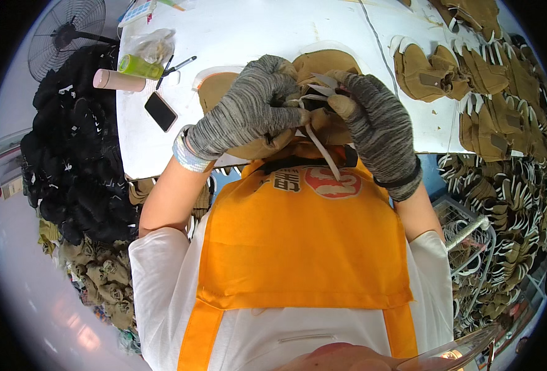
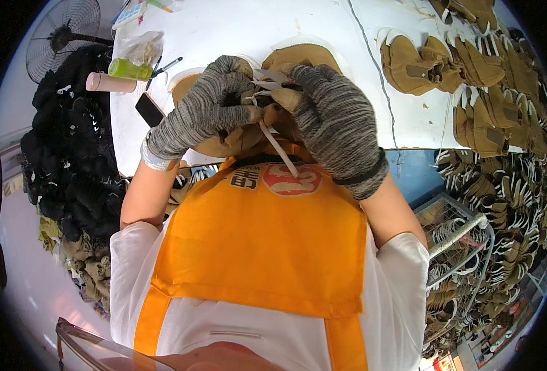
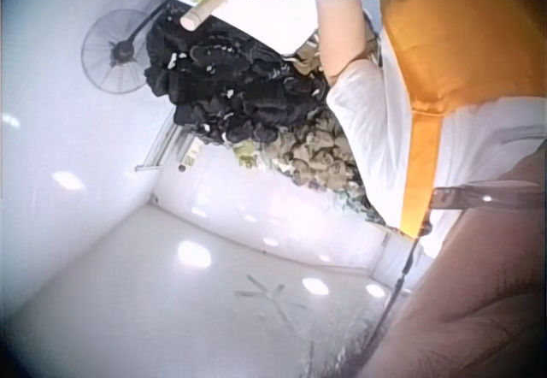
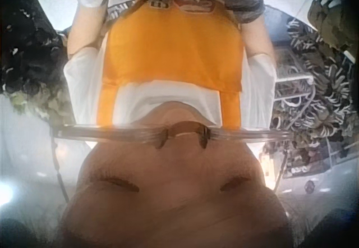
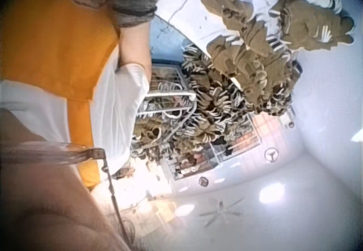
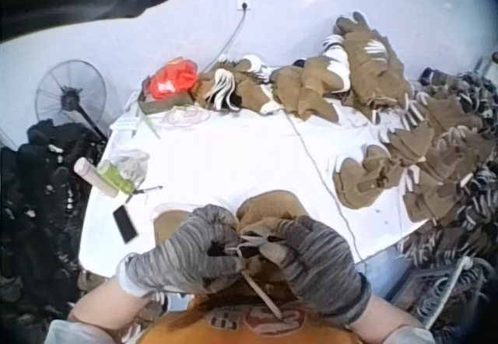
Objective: The person organizes brown shoe uppers on a workspace, uses a small tool to tie or secure threads on a component, and places completed items into a storage basket.
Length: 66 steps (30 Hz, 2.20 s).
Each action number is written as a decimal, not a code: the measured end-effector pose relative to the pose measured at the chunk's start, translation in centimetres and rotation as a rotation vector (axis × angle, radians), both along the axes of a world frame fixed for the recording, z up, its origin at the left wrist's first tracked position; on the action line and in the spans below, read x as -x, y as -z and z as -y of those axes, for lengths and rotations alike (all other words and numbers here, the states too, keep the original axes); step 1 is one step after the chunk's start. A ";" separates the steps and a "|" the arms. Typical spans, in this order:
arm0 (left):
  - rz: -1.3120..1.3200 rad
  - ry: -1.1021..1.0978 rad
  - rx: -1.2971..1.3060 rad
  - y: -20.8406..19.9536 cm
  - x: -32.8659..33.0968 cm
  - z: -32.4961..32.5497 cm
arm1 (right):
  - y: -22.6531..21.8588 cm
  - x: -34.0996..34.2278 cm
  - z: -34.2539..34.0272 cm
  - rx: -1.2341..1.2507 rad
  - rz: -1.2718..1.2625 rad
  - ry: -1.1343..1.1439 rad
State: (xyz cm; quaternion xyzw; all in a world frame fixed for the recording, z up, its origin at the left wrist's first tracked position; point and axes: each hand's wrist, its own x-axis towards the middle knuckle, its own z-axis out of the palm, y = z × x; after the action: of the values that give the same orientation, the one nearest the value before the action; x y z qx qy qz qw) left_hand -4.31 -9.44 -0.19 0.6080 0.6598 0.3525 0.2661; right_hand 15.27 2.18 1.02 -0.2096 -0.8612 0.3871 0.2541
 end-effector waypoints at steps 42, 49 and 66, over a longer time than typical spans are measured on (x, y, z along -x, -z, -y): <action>0.372 0.132 -0.024 1.2 2.2 0.0 | -0.9 -0.4 1.2 -0.431 0.296 -0.003; 0.440 0.063 -0.043 1.6 1.3 0.3 | 0.0 -0.4 1.3 -0.435 0.251 0.023; 0.159 -0.037 -0.133 1.7 -0.6 1.2 | -1.0 -1.6 1.2 -0.186 0.204 -0.003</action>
State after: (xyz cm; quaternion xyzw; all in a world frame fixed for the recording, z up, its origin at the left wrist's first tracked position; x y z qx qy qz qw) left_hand -3.72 -10.63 -1.94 0.5820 0.6230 0.4476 0.2700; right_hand 16.83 1.00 2.01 -0.2221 -0.9150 0.2825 0.1832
